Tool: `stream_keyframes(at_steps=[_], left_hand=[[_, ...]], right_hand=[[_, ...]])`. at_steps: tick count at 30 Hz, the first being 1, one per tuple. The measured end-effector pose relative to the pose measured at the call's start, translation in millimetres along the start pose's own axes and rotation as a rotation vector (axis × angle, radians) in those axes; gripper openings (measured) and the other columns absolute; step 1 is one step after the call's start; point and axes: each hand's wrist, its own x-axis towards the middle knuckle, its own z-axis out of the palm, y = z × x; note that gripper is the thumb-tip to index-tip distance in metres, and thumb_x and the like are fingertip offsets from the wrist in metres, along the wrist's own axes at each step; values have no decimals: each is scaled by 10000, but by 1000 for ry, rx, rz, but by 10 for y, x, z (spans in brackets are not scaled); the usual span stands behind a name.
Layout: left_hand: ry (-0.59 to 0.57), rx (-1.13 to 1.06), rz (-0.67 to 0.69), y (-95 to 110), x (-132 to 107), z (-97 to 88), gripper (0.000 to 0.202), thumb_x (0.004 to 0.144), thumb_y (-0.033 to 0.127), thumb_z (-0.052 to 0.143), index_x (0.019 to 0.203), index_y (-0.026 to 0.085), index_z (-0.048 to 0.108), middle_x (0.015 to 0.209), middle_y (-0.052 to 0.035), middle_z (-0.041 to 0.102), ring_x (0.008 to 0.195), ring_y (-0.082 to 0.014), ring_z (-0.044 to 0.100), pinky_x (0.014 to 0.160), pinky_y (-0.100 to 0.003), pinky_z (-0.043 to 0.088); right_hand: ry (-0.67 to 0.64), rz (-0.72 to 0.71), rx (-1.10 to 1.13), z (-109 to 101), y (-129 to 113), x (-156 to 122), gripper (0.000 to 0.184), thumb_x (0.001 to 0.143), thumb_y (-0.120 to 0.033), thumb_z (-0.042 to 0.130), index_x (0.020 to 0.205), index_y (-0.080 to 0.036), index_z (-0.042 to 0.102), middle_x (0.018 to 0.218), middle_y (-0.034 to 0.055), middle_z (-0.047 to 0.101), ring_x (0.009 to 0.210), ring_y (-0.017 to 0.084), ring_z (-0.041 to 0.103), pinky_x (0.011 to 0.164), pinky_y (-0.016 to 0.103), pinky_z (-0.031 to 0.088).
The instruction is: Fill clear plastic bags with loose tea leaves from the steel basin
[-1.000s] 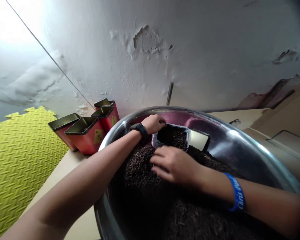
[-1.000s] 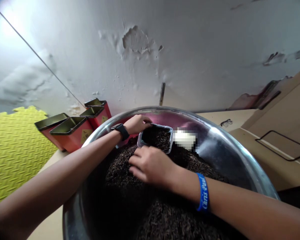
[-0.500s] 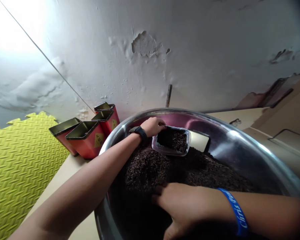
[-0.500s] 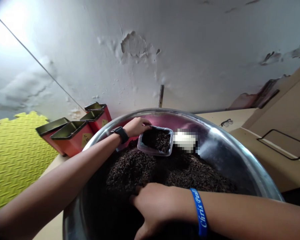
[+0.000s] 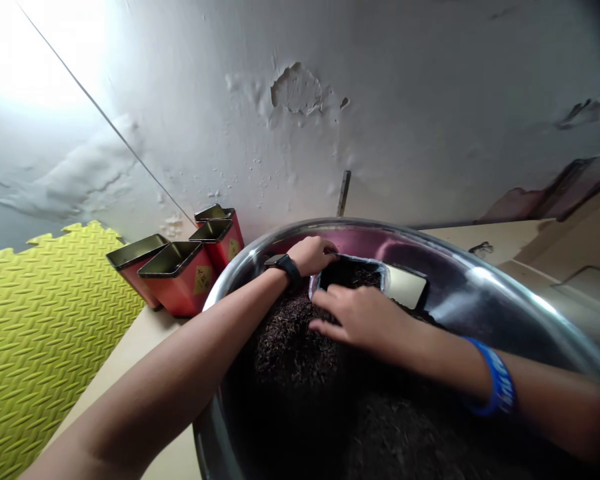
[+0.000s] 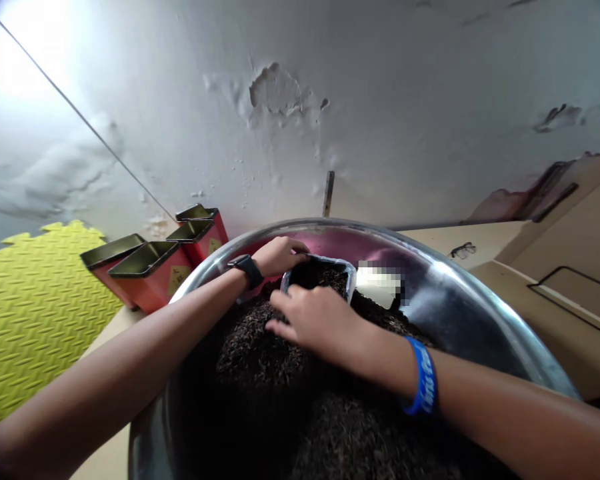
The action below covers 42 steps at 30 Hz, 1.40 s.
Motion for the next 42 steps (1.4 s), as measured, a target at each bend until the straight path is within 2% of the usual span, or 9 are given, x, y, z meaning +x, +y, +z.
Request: stream_keyframes(at_steps=[7,11,14,20,24,30,36,38,42], left_hand=[[17,-4,33,8,-16,11,262,806,247,493,999,188,661,961,-36,678,865,-157,607,769,-235,446],[33,-17,-18,26,-31,23,273,808,298,521,1033,212,649,960,-28,680,872,-162,611,785,-242,449],[15,-12,-30,19,-23,28,260,806,321,530,1014,228,657,958,-18,680,877,-168,610,792,-250,449],[14,-5,-5,5,-17,9,248,834,264,493,999,193,665,988,-35,670,889,-172,594,809,-250,427],[15,-12,-48,26,-25,19,249,841,263,493,1009,180,656,1011,-41,661,915,-171,584,824,-234,412],[-36,38,-243,75,-33,27,390,863,457,414,944,164,658,878,-77,665,791,-191,602,683,-247,431],[-234,141,-282,83,-33,-52,451,869,466,340,812,144,650,785,-93,654,703,-175,614,627,-225,427],[-178,184,-272,75,-23,-17,402,866,388,346,817,126,646,838,-131,652,767,-210,620,679,-262,439],[-105,172,-270,104,-9,63,314,834,279,393,757,88,630,834,-183,635,800,-253,613,707,-317,442]], right_hand=[[303,20,-100,-90,309,36,338,872,-385,437,1116,-185,554,1131,114,564,986,249,525,786,369,401],[117,77,29,-215,279,-103,235,858,-259,398,853,-204,627,835,42,642,738,176,574,638,299,397],[-10,36,65,-120,304,-118,215,791,-180,439,851,-199,644,819,48,633,751,179,572,638,293,399],[37,-36,114,53,394,-24,367,722,-112,441,1052,-133,601,1003,119,611,937,231,540,810,358,411],[98,19,235,49,457,-22,412,754,-129,410,1137,-173,554,1110,81,610,989,210,554,867,348,406],[81,75,191,62,658,26,410,749,-128,402,1097,-179,615,1096,67,638,997,218,571,865,354,421],[384,213,190,-99,952,20,282,824,-245,397,935,-190,650,942,43,660,874,185,585,825,324,431],[362,267,184,-65,1030,10,272,820,-301,424,940,-191,642,929,53,652,834,190,585,780,330,442],[145,411,203,40,1111,-16,354,787,-369,470,1052,-176,604,837,86,660,719,208,599,642,325,446]])
